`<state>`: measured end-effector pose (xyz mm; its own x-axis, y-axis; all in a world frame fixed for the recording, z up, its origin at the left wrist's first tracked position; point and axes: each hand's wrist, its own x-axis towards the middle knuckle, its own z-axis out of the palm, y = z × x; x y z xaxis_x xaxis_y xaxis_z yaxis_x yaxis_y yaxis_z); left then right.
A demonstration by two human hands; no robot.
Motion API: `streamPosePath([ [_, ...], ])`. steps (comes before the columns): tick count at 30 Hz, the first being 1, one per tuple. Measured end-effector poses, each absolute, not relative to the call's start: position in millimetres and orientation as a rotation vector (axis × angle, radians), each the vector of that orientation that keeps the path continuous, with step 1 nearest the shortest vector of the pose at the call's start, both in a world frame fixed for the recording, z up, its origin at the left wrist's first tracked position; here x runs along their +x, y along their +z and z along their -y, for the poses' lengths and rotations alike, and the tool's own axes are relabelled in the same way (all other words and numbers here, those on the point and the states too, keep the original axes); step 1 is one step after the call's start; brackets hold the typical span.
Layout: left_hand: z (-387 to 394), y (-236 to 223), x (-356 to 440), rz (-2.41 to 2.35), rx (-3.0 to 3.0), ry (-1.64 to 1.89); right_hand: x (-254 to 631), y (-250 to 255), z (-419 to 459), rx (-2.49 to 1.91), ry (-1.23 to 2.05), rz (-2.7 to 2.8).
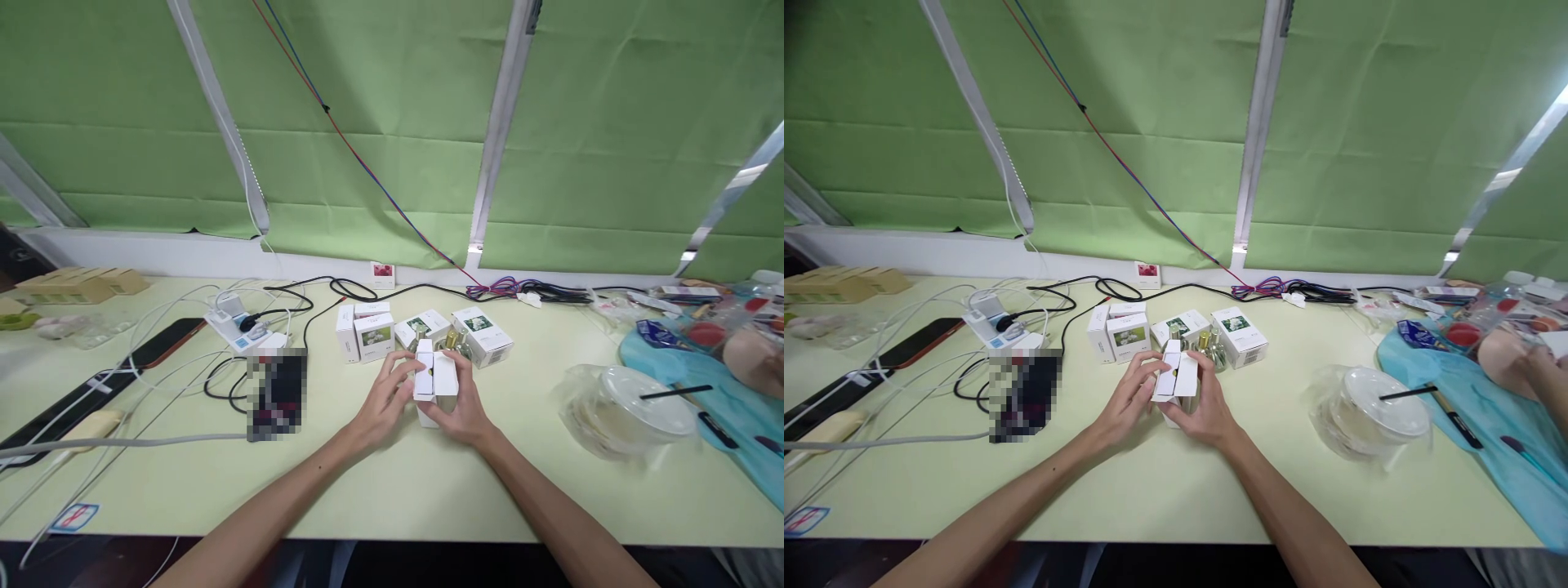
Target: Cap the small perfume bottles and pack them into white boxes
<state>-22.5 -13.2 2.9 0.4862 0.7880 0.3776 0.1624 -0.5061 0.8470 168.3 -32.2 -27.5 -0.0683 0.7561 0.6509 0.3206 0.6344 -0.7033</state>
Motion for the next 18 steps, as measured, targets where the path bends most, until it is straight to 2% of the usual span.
streamPosePath([
  [9,8.7,-0.3,-28.2,-0.768,2.289,1.107,166.8,-27.0,32.6,-0.91,0.436,1.677],
  [18,6.1,-4.7,-28.6,-0.694,2.309,1.083,167.8,-29.0,31.4,-0.9,0.46,1.677],
])
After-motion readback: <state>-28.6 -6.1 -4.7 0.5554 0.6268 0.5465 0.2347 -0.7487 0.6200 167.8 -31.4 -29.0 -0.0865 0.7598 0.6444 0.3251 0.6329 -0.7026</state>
